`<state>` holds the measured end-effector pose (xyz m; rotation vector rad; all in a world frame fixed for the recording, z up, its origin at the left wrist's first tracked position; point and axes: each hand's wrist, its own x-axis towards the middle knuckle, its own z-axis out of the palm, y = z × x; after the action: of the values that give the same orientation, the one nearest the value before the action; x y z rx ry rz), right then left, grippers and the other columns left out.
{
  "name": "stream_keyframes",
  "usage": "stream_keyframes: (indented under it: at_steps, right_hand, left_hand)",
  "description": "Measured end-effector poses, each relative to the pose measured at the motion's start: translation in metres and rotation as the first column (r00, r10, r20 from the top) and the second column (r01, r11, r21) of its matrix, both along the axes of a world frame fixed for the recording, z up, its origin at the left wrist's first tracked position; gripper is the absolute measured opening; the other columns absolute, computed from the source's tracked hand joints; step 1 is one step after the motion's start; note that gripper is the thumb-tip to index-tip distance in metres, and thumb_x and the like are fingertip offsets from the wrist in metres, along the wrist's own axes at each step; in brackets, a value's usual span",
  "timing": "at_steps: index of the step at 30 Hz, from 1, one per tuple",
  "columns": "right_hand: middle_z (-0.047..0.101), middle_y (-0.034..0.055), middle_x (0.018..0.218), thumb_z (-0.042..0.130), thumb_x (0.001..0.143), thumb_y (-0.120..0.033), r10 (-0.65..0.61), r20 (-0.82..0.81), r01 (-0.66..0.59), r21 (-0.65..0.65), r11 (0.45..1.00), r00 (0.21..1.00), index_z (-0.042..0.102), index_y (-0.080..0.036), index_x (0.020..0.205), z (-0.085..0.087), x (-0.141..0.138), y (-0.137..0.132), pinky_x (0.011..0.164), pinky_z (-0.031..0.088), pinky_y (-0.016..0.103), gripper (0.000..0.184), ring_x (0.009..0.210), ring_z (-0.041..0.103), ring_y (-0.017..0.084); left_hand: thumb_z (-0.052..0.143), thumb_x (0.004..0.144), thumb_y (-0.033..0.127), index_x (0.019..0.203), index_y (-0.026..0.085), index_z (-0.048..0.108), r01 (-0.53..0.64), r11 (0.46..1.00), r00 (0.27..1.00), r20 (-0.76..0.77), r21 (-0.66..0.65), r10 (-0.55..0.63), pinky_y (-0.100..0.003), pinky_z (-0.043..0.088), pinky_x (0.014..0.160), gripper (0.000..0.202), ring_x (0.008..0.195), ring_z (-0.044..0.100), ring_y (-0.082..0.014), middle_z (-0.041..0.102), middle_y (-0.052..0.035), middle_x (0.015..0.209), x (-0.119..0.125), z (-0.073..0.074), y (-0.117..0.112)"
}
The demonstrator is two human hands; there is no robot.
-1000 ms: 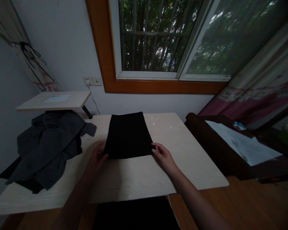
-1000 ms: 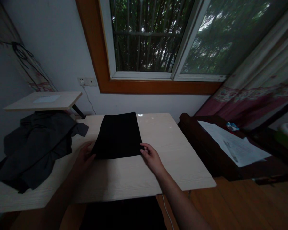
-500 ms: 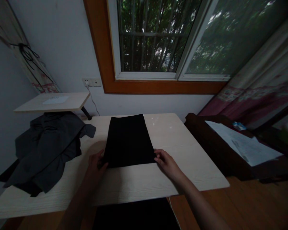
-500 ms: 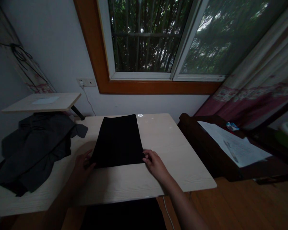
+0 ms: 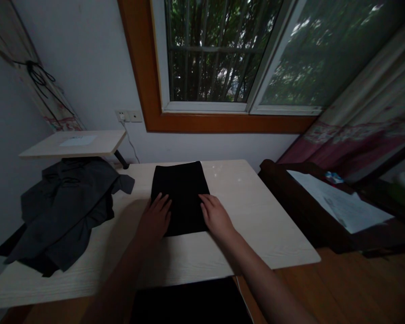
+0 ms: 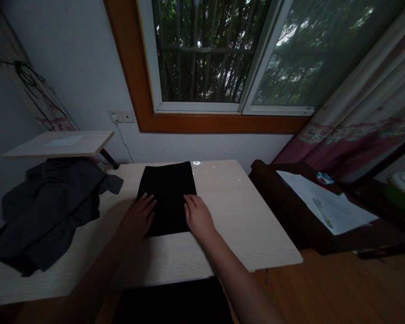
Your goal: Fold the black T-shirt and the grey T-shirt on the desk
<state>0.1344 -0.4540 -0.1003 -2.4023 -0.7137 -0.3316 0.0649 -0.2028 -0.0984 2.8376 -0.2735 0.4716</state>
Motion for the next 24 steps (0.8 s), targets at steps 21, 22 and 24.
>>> stream_keyframes:
  at_steps: [21,22,24]
  right_hand:
    - [0.031,0.0152,0.163,0.039,0.105,-0.047,-0.052,0.016,0.055,-0.246,0.968,0.999,0.04,-0.014,0.155,-0.048,0.028,0.009,0.124,0.023,0.054,0.061,0.153,0.028,0.028]
    - [0.03,0.0145,0.164,0.039,0.105,-0.047,-0.052,0.014,0.054,-0.25,0.967,0.999,0.039,-0.014,0.155,-0.048,0.028,0.005,0.124,0.023,0.055,0.06,0.153,0.027,0.028]
    - [0.029,0.0131,0.164,0.039,0.105,-0.047,-0.051,0.013,0.053,-0.258,0.965,0.999,0.038,-0.016,0.156,-0.047,0.027,-0.001,0.124,0.023,0.055,0.06,0.153,0.026,0.028]
  left_hand:
    - [0.036,0.102,0.04,0.151,0.017,0.044,-0.211,0.976,0.976,-0.052,0.047,0.213,-0.064,0.024,0.12,0.055,0.152,0.029,-0.0331,0.036,-0.0149,0.162,0.035,-0.036,0.013]
    - [0.035,0.102,0.04,0.152,0.017,0.044,-0.21,0.976,0.975,-0.063,0.058,0.214,-0.064,0.025,0.119,0.055,0.152,0.029,-0.0336,0.035,-0.0148,0.162,0.034,-0.037,0.017]
    - [0.035,0.102,0.039,0.152,0.017,0.043,-0.203,0.977,0.975,-0.078,0.066,0.208,-0.064,0.027,0.118,0.055,0.151,0.031,-0.0341,0.033,-0.0147,0.163,0.032,-0.039,0.024]
